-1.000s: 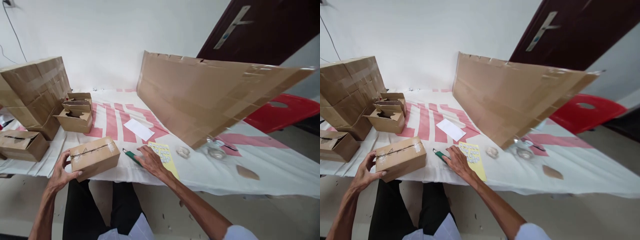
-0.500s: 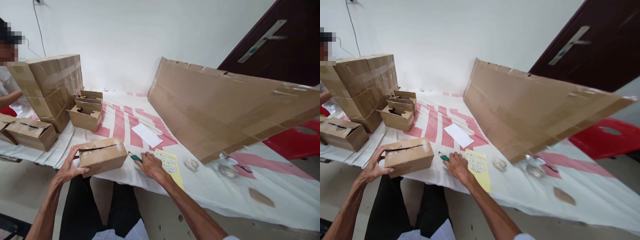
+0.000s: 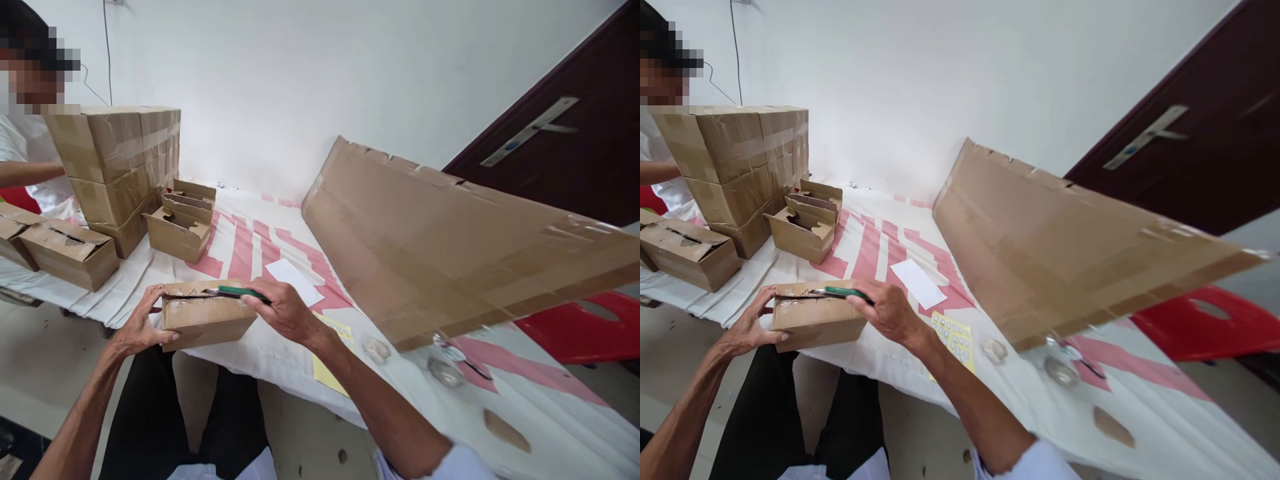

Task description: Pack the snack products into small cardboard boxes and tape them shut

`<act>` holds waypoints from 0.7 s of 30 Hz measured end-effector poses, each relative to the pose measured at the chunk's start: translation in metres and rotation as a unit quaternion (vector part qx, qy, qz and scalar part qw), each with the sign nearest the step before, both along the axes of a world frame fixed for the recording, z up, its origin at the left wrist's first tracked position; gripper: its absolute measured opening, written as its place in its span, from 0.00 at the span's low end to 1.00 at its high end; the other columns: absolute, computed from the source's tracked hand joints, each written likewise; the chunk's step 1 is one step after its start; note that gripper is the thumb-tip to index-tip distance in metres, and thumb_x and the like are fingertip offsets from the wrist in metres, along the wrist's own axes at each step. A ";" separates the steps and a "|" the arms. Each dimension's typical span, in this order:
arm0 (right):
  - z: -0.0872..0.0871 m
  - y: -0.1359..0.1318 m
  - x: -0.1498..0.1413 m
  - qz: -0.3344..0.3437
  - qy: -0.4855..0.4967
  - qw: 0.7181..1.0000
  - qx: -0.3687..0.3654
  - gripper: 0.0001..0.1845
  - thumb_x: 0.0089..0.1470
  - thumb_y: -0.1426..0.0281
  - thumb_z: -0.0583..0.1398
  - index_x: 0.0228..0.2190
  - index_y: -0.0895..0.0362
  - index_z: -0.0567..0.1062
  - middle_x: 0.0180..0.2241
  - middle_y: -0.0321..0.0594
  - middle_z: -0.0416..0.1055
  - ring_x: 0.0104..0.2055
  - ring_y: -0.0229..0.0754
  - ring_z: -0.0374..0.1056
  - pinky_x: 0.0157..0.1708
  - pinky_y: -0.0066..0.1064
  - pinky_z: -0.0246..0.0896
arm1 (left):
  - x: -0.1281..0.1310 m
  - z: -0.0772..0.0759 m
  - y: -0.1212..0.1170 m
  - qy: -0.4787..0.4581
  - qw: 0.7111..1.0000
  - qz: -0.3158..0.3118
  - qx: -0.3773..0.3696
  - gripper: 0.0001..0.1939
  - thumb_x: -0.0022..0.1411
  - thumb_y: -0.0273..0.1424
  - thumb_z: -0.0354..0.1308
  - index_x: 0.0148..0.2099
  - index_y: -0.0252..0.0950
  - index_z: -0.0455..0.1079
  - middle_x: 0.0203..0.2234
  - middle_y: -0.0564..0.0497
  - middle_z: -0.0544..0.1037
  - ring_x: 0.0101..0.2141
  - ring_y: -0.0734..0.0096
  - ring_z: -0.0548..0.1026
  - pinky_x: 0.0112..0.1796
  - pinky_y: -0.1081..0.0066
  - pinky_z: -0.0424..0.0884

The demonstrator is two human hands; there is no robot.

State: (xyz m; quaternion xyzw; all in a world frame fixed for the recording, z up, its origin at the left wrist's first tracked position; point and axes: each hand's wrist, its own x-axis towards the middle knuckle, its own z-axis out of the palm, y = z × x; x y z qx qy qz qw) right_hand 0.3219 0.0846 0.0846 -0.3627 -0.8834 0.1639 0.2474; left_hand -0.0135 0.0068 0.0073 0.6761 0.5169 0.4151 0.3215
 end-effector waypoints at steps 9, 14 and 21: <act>0.039 0.018 -0.061 0.056 -0.247 0.962 0.104 0.16 0.72 0.60 0.58 0.39 0.57 0.81 0.39 0.43 0.80 0.38 0.42 0.72 0.30 0.31 0.46 | 0.001 -0.001 0.000 0.003 1.000 -0.002 0.010 0.40 0.49 0.37 0.74 0.64 0.44 0.65 0.62 0.42 0.66 0.63 0.45 0.67 0.57 0.49 0.76; 0.053 0.024 -0.061 0.071 -0.326 0.936 0.110 0.22 0.73 0.55 0.56 0.40 0.57 0.81 0.38 0.45 0.79 0.39 0.44 0.72 0.31 0.32 0.44 | -0.002 -0.002 0.003 0.018 1.000 0.007 0.023 0.38 0.50 0.38 0.73 0.63 0.46 0.67 0.62 0.43 0.67 0.63 0.44 0.68 0.56 0.49 0.77; 0.065 0.039 0.024 -0.004 -0.380 0.921 0.089 0.18 0.72 0.58 0.58 0.36 0.56 0.80 0.36 0.43 0.79 0.37 0.44 0.72 0.30 0.32 0.44 | -0.005 0.003 0.008 0.037 0.999 -0.002 0.019 0.39 0.50 0.39 0.73 0.63 0.46 0.66 0.62 0.43 0.67 0.63 0.43 0.69 0.55 0.48 0.79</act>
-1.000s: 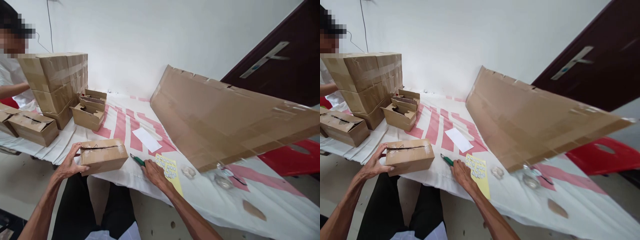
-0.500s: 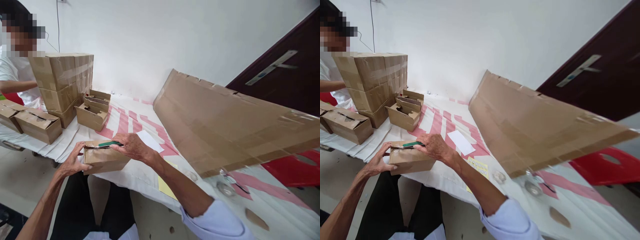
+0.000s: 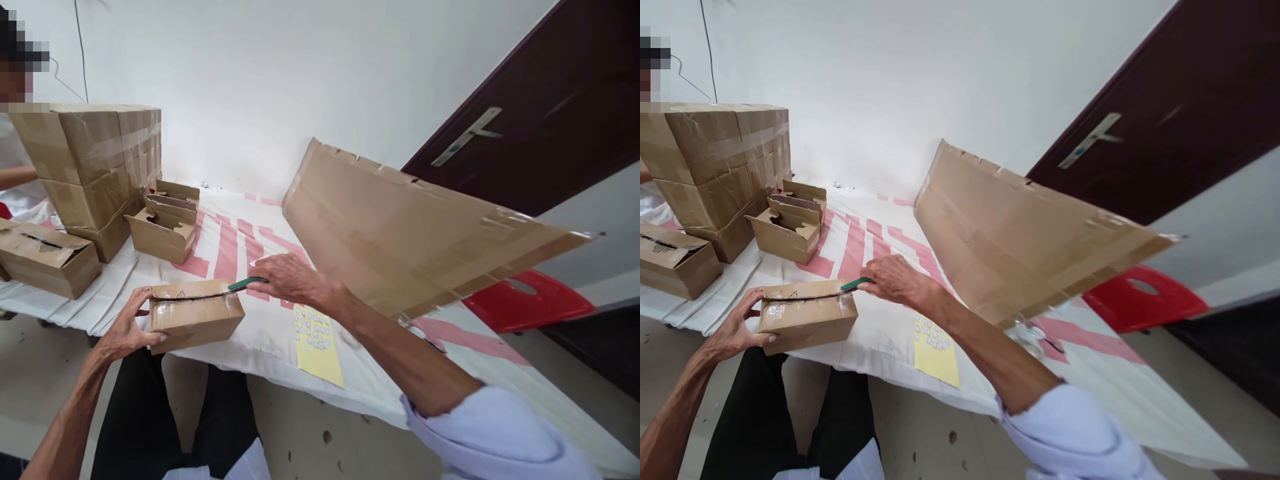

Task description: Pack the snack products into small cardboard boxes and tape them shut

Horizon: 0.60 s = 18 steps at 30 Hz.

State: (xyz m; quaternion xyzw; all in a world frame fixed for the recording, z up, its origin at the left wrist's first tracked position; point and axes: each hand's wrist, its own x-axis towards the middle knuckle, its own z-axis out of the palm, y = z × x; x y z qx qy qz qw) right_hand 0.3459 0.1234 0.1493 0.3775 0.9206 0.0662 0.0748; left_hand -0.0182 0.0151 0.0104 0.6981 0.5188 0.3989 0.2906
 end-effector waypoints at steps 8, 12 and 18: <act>-0.128 -0.018 0.063 -0.190 0.237 0.953 0.012 0.15 0.72 0.66 0.52 0.47 0.54 0.77 0.43 0.44 0.77 0.42 0.46 0.75 0.37 0.33 0.64 | -0.002 0.005 0.003 0.015 0.999 -0.028 0.000 0.46 0.52 0.38 0.72 0.70 0.47 0.59 0.65 0.42 0.64 0.65 0.43 0.66 0.56 0.49 0.76; -0.215 -0.038 0.048 -0.231 0.312 0.921 0.003 0.14 0.69 0.66 0.54 0.49 0.55 0.76 0.45 0.47 0.76 0.47 0.51 0.74 0.46 0.40 0.71 | -0.003 0.011 0.003 0.032 0.999 -0.035 -0.012 0.53 0.52 0.40 0.73 0.75 0.47 0.53 0.67 0.41 0.62 0.66 0.41 0.64 0.59 0.46 0.74; -0.174 -0.029 0.022 -0.084 0.460 0.883 0.035 0.16 0.71 0.65 0.53 0.53 0.53 0.76 0.49 0.49 0.76 0.54 0.54 0.71 0.58 0.51 0.67 | -0.003 0.015 0.004 0.045 0.998 -0.045 -0.017 0.59 0.52 0.41 0.74 0.79 0.47 0.46 0.73 0.39 0.55 0.70 0.36 0.60 0.62 0.41 0.70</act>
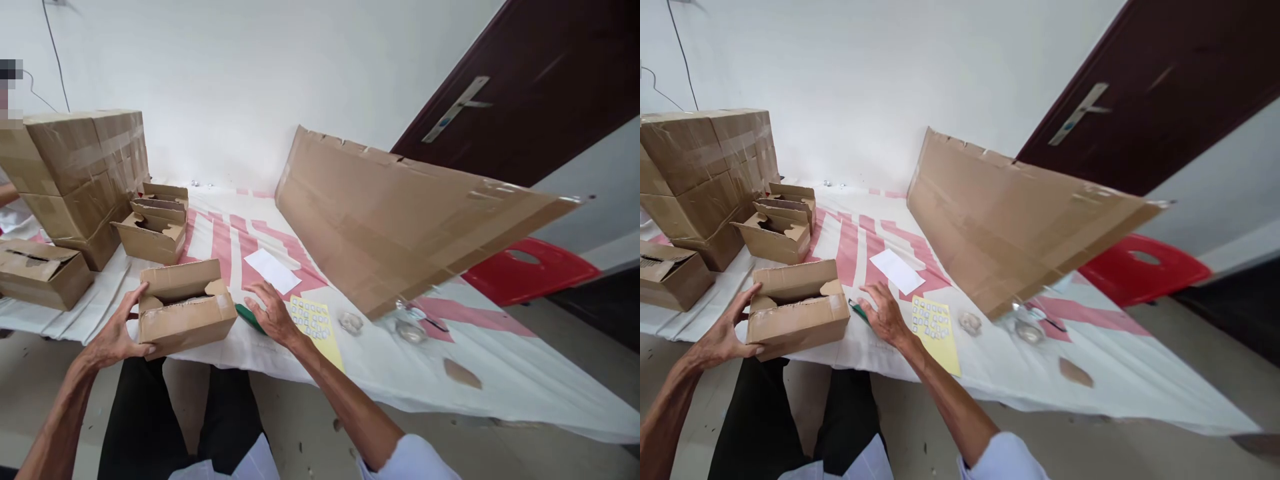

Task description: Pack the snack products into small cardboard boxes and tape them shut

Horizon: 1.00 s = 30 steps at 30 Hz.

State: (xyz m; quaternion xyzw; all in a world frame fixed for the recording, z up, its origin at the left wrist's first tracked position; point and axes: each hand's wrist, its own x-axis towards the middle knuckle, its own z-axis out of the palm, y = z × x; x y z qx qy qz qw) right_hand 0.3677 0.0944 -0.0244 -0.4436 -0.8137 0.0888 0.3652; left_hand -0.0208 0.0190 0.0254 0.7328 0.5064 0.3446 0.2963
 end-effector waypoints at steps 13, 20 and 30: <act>0.056 -0.059 -0.039 0.228 -0.175 0.947 0.144 0.08 0.68 0.65 0.62 0.37 0.55 0.77 0.40 0.46 0.77 0.44 0.49 0.69 0.46 0.43 0.64 | -0.014 -0.001 -0.003 -0.090 0.991 -0.028 -0.093 0.47 0.66 0.63 0.55 0.79 0.50 0.50 0.78 0.41 0.50 0.73 0.33 0.55 0.65 0.41 0.67; 0.075 -0.040 -0.059 0.226 -0.201 0.953 0.001 0.11 0.69 0.71 0.59 0.35 0.56 0.79 0.37 0.44 0.78 0.42 0.46 0.71 0.46 0.39 0.66 | 0.003 0.004 -0.011 0.014 0.999 -0.017 -0.046 0.67 0.49 0.53 0.76 0.81 0.50 0.41 0.75 0.37 0.53 0.69 0.32 0.61 0.58 0.42 0.75; 0.109 0.009 -0.110 0.191 -0.478 0.853 -0.089 0.25 0.59 0.59 0.72 0.51 0.61 0.78 0.52 0.53 0.76 0.57 0.56 0.70 0.55 0.43 0.61 | 0.007 0.008 -0.012 0.002 0.997 -0.014 -0.070 0.68 0.48 0.53 0.76 0.81 0.48 0.41 0.74 0.36 0.52 0.71 0.33 0.58 0.62 0.40 0.70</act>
